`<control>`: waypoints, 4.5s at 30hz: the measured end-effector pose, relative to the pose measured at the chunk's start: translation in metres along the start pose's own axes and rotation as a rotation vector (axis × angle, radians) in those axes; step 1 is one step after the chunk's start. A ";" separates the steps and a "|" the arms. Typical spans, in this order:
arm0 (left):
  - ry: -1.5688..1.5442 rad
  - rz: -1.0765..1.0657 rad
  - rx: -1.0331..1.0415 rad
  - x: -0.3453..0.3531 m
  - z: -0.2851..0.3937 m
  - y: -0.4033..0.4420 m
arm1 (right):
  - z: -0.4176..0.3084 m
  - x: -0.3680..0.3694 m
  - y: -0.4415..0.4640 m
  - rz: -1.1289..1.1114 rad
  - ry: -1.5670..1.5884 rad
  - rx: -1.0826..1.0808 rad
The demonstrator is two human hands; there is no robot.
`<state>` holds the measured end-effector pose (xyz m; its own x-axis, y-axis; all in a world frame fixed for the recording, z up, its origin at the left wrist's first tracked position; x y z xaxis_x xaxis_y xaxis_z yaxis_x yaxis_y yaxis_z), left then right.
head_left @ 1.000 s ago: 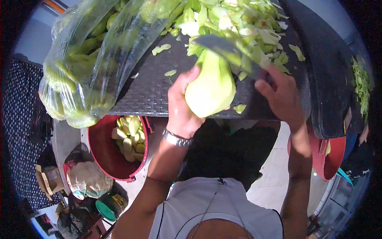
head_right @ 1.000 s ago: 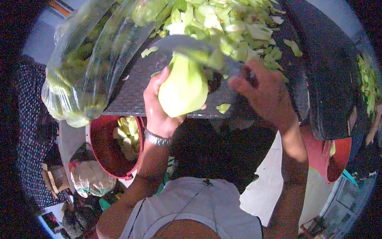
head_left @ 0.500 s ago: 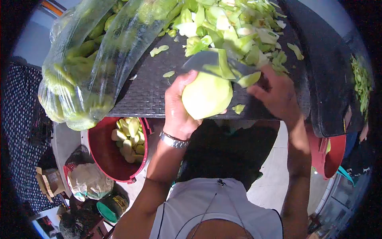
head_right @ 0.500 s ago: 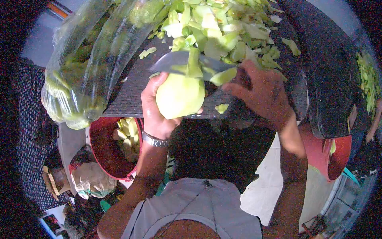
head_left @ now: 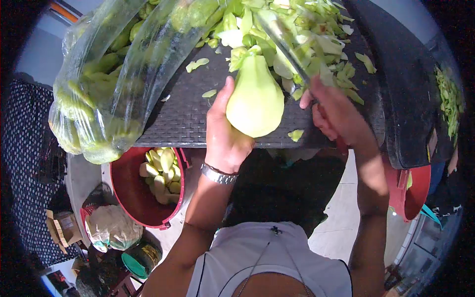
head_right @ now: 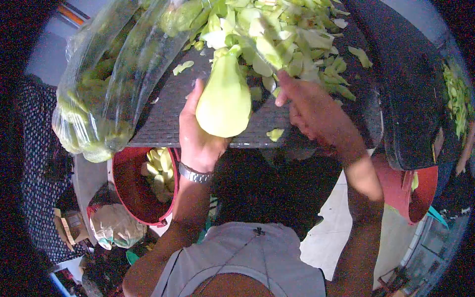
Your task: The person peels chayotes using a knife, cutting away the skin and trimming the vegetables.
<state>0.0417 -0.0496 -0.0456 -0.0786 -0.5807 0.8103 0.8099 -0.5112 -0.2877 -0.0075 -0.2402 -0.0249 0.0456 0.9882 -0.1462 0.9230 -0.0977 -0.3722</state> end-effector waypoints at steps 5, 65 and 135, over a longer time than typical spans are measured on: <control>-0.173 -0.074 -0.043 -0.018 -0.016 0.003 | -0.044 0.049 -0.043 0.057 -0.542 -0.573; -0.037 -0.353 0.016 0.014 -0.015 -0.001 | -0.028 -0.011 -0.020 0.343 -0.646 -0.398; -0.120 -0.174 0.010 0.004 -0.019 0.020 | -0.036 0.043 -0.057 0.260 -0.575 -0.547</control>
<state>0.0462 -0.0742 -0.0575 -0.1482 -0.4044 0.9025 0.7961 -0.5903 -0.1337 -0.0447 -0.1884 0.0229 0.2173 0.7132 -0.6664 0.9721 -0.0961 0.2141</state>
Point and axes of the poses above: each hand's wrist, its own y-axis towards the middle knuckle, its own x-axis out of the palm, z = x × y, the point moved 9 cm from there along y, towards the middle knuckle, and after that the axes turned 4 degrees about y, right-handed, at the moved point
